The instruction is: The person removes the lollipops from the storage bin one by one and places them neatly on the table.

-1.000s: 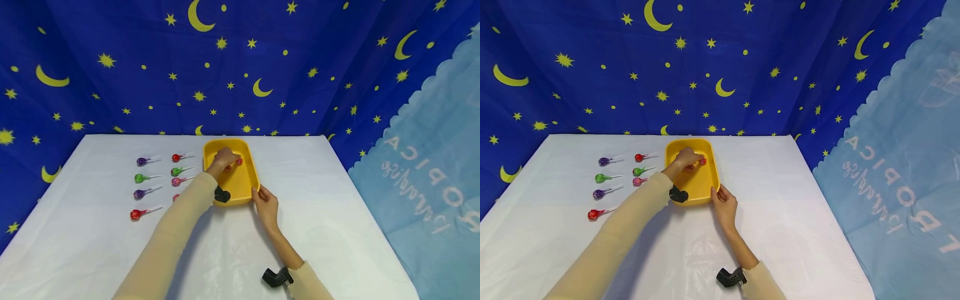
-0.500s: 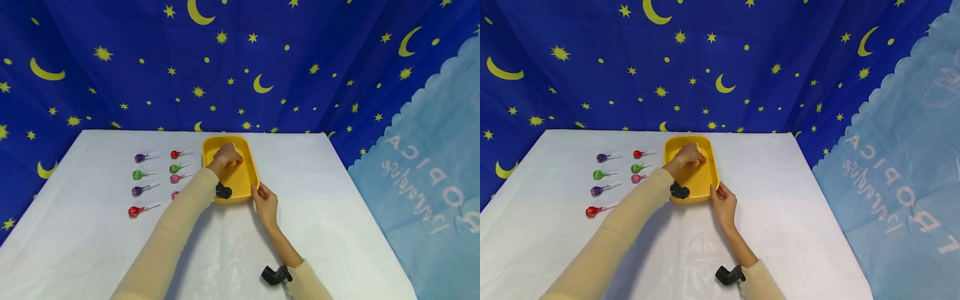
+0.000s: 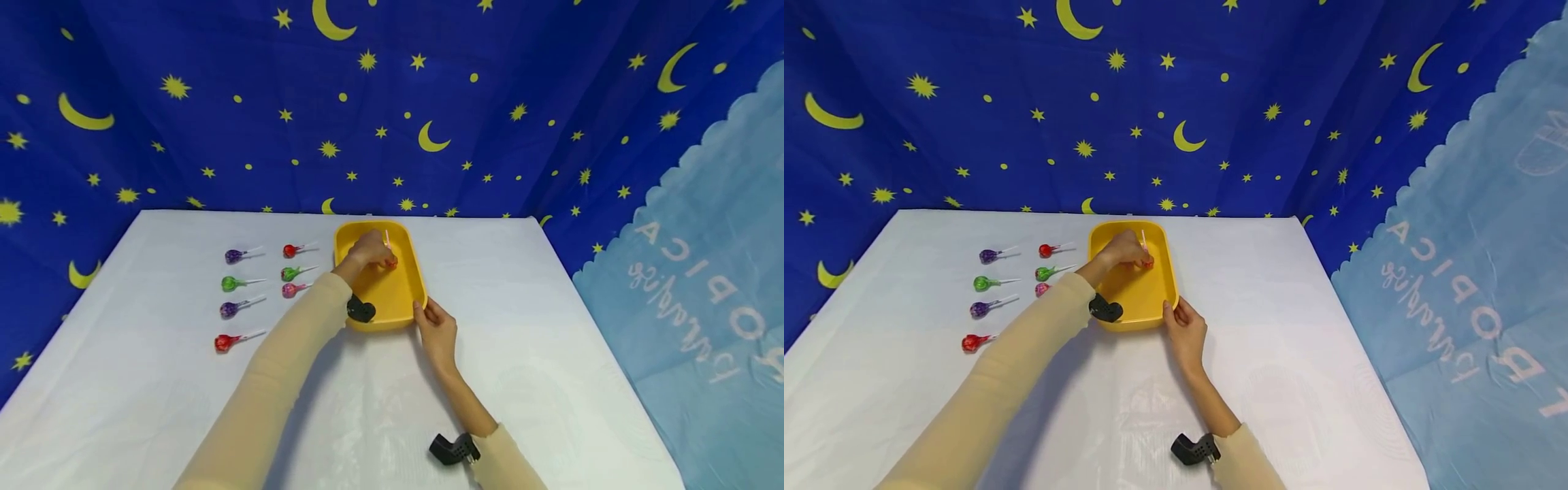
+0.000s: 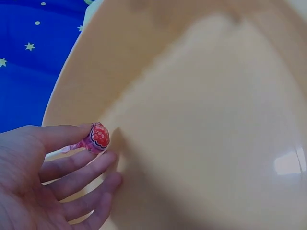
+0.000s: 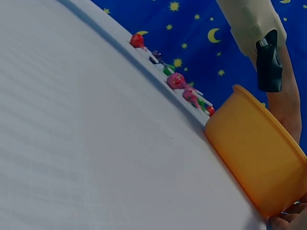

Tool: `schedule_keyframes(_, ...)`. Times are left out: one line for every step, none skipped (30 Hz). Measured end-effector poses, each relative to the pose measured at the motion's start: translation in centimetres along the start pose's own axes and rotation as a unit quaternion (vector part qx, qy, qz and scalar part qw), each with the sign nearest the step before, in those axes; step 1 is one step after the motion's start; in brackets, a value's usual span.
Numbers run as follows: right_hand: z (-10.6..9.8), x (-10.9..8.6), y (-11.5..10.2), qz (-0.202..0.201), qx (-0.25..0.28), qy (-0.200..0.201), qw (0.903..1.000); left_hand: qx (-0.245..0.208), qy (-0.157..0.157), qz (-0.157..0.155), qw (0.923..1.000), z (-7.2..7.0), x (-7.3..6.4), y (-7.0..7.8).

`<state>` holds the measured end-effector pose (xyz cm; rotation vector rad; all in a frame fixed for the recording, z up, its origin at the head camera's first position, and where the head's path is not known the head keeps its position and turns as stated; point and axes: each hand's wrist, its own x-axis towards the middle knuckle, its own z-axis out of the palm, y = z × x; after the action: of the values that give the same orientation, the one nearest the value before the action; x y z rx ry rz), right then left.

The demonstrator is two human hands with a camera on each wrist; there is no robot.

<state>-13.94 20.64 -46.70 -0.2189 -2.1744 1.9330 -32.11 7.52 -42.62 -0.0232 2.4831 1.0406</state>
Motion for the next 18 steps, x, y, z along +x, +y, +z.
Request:
schedule_keyframes(0.0,0.0,0.0,-0.002,0.001,0.001,1.0000,-0.004,0.000,0.005,1.0000,-0.1,0.0,0.0)
schedule_keyframes(0.0,0.0,0.0,-0.003,0.002,0.002,1.0000,-0.006,0.000,0.009,0.9999,-0.2,0.0,0.0)
schedule_keyframes(0.0,0.1,0.0,-0.006,0.003,0.003,1.0000,-0.006,0.000,0.014,0.9999,-0.3,0.0,0.1)
schedule_keyframes(0.0,0.2,0.4,-0.010,0.003,0.006,0.9999,-0.001,0.002,0.019,0.9998,-0.3,0.1,0.1)
schedule_keyframes(0.0,0.3,0.5,-0.008,0.007,0.006,0.9999,0.006,0.003,0.025,0.9997,-0.4,0.1,0.0)
schedule_keyframes(0.0,0.4,1.0,-0.009,0.009,0.008,0.9999,0.007,0.005,0.029,0.9995,-0.4,0.2,0.0)
schedule_keyframes(0.0,0.6,1.5,-0.009,0.011,0.010,0.9998,0.015,0.007,0.033,0.9993,-0.4,0.2,0.0)
schedule_keyframes(-0.1,0.7,1.9,-0.013,0.009,0.011,0.9998,0.020,0.009,0.036,0.9991,-0.4,0.3,0.0)
schedule_keyframes(-0.1,0.9,2.2,-0.017,0.006,0.012,0.9998,0.025,0.011,0.040,0.9988,-0.4,0.3,-0.1)
schedule_keyframes(-0.1,1.0,2.5,-0.020,0.003,0.011,0.9997,0.029,0.012,0.043,0.9986,-0.4,0.3,-0.2)
schedule_keyframes(-0.1,0.9,2.2,-0.017,0.004,0.011,0.9998,0.033,0.013,0.046,0.9983,-0.4,0.3,-0.2)
schedule_keyframes(-0.2,0.8,2.1,-0.018,0.001,0.011,0.9998,0.039,0.015,0.050,0.9978,-0.3,0.2,-0.3)
schedule_keyframes(-0.2,0.7,1.7,-0.018,0.000,0.008,0.9998,0.047,0.015,0.054,0.9973,-0.4,0.1,-0.3)
schedule_keyframes(-0.2,0.5,1.2,-0.017,-0.002,0.006,0.9998,0.051,0.014,0.057,0.9970,-0.4,0.0,-0.4)
schedule_keyframes(-0.2,0.3,0.8,-0.015,-0.004,0.004,0.9999,0.060,0.012,0.061,0.9963,-0.4,-0.1,-0.5)
schedule_keyframes(-0.1,0.3,0.7,-0.011,-0.001,0.003,0.9999,0.067,0.007,0.064,0.9957,-0.5,-0.2,-0.5)
schedule_keyframes(-0.1,0.3,0.7,-0.006,0.002,0.003,1.0000,0.075,0.000,0.069,0.9948,-0.5,-0.3,-0.5)
schedule_keyframes(-0.1,0.5,1.0,-0.004,0.002,0.003,1.0000,0.080,-0.011,0.073,0.9941,-0.6,-0.4,-0.6)
